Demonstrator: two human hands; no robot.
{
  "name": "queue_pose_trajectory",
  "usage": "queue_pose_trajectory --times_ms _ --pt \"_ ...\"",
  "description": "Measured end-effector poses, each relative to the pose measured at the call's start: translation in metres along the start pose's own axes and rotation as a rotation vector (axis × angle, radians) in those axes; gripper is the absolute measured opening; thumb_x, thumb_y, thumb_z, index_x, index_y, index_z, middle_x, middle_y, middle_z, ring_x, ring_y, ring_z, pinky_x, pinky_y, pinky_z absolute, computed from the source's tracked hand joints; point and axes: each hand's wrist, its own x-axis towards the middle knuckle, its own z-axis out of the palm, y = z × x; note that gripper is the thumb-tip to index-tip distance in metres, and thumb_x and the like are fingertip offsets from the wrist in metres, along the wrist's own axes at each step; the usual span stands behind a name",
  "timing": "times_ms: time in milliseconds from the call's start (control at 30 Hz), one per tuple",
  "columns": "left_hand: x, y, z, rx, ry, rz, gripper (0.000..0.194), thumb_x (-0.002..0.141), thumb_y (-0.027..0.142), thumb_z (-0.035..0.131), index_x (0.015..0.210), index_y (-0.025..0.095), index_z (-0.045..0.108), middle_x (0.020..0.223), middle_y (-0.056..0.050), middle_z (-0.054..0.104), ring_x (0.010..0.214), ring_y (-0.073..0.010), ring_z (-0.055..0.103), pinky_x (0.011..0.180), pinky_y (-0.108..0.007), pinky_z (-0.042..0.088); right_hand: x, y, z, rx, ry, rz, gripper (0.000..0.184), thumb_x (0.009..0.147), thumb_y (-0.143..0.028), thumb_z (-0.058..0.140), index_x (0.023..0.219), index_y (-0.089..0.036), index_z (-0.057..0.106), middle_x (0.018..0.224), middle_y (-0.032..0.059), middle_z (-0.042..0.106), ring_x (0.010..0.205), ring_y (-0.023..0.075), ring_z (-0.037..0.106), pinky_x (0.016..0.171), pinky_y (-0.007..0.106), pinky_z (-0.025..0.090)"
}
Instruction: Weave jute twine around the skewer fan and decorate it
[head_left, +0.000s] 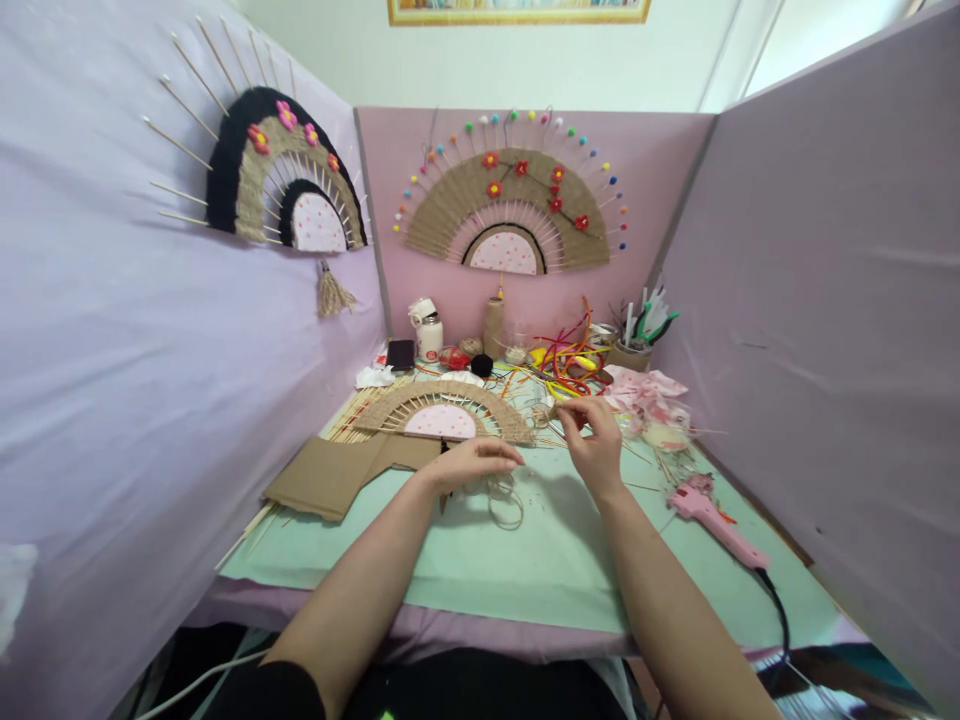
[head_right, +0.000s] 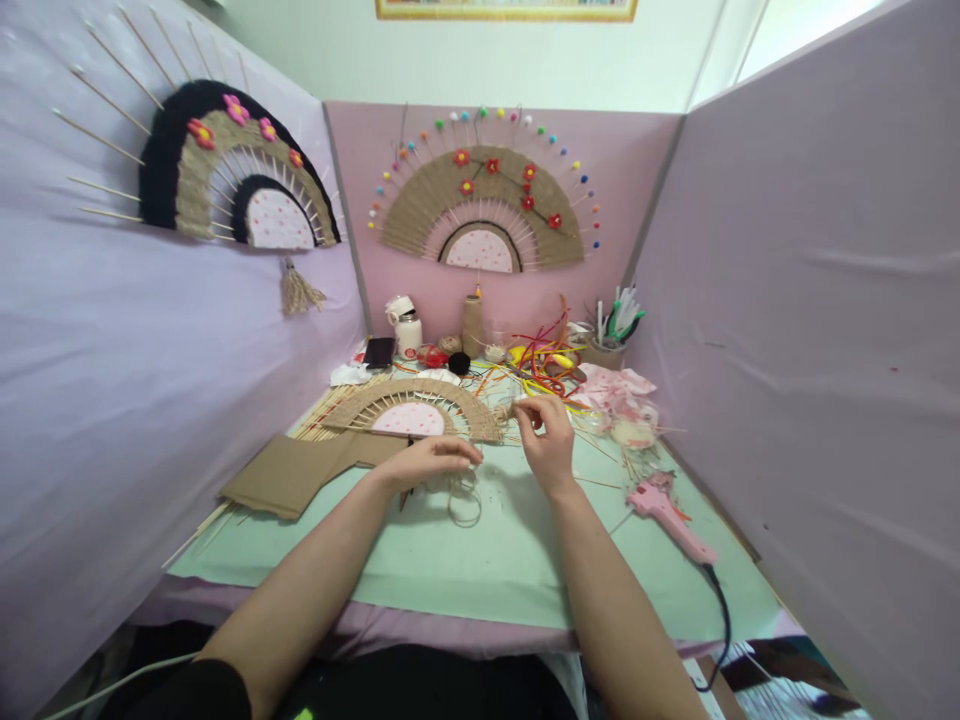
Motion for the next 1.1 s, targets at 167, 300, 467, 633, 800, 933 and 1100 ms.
queue_pose_trajectory --times_ms 167,300,467,633,800,933,1100 --pt "0.014 -0.015 0.005 0.050 0.637 0.238 0.018 0.065 0.026 0.072 0.075 0.017 0.061 0.095 -0.005 0.062 0.098 -0.0191 0.053 0.086 -0.028 0.039 -0.009 -0.006 0.007 -0.011 -0.095 -0.105 0.008 0.083 -0.025 0.055 0.088 -0.023 0.061 0.084 0.0066 0.058 0.075 0.0176 0.055 0.062 0.032 0.048" --pt "0.014 -0.015 0.016 -0.067 0.602 0.359 0.056 0.055 0.020 0.080 0.106 0.020 0.056 0.117 -0.010 0.055 0.117 -0.0217 0.046 0.097 -0.030 0.032 -0.015 -0.012 0.014 -0.004 -0.130 -0.144 0.009 0.083 -0.023 0.054 0.089 -0.024 0.061 0.085 0.0065 0.058 0.076 0.0179 0.056 0.063 0.032 0.049" --pt "0.016 -0.020 0.026 -0.432 0.218 0.130 0.090 0.060 0.026 0.080 0.135 0.022 0.030 0.084 -0.005 0.065 0.077 -0.0165 0.063 0.080 -0.034 0.044 -0.016 -0.014 0.016 0.019 -0.136 -0.160 0.010 0.083 -0.021 0.054 0.090 -0.023 0.061 0.085 0.0061 0.057 0.076 0.0168 0.055 0.063 0.031 0.049" --pt "0.015 -0.017 0.012 -0.596 0.324 0.046 0.064 0.067 0.027 0.074 0.124 0.018 0.045 0.052 0.009 0.048 0.041 -0.0036 0.041 0.061 -0.024 0.045 -0.009 -0.003 0.010 0.034 -0.259 -0.020 0.010 0.084 -0.028 0.054 0.084 -0.022 0.062 0.082 0.0056 0.058 0.072 0.0165 0.054 0.063 0.031 0.047" --pt "0.018 -0.018 -0.001 -0.650 0.532 0.011 0.032 0.071 0.016 0.066 0.101 0.015 0.059 0.052 0.008 0.047 0.040 -0.0023 0.039 0.057 -0.019 0.044 -0.003 0.007 0.010 0.299 -0.267 0.331 0.020 0.077 -0.038 0.060 0.080 -0.019 0.061 0.075 0.0038 0.061 0.064 0.0150 0.055 0.055 0.027 0.046" --pt "0.016 -0.025 0.004 -0.348 0.335 -0.117 0.021 0.069 0.017 0.066 0.089 0.011 0.067 0.048 0.004 0.051 0.039 -0.0053 0.043 0.051 -0.021 0.041 0.000 0.011 0.009 0.324 -0.046 0.450 0.023 0.074 -0.039 0.062 0.082 -0.018 0.060 0.072 0.0025 0.060 0.058 0.0132 0.053 0.052 0.026 0.046" --pt "0.006 -0.013 0.005 -0.499 0.091 -0.051 0.016 0.069 0.019 0.067 0.083 0.011 0.068 0.045 0.006 0.046 0.039 -0.0034 0.038 0.059 -0.024 0.045 0.003 0.011 0.003 0.117 -0.064 0.286 0.016 0.076 -0.034 0.061 0.079 -0.018 0.063 0.083 0.0053 0.062 0.071 0.0162 0.056 0.060 0.028 0.047"
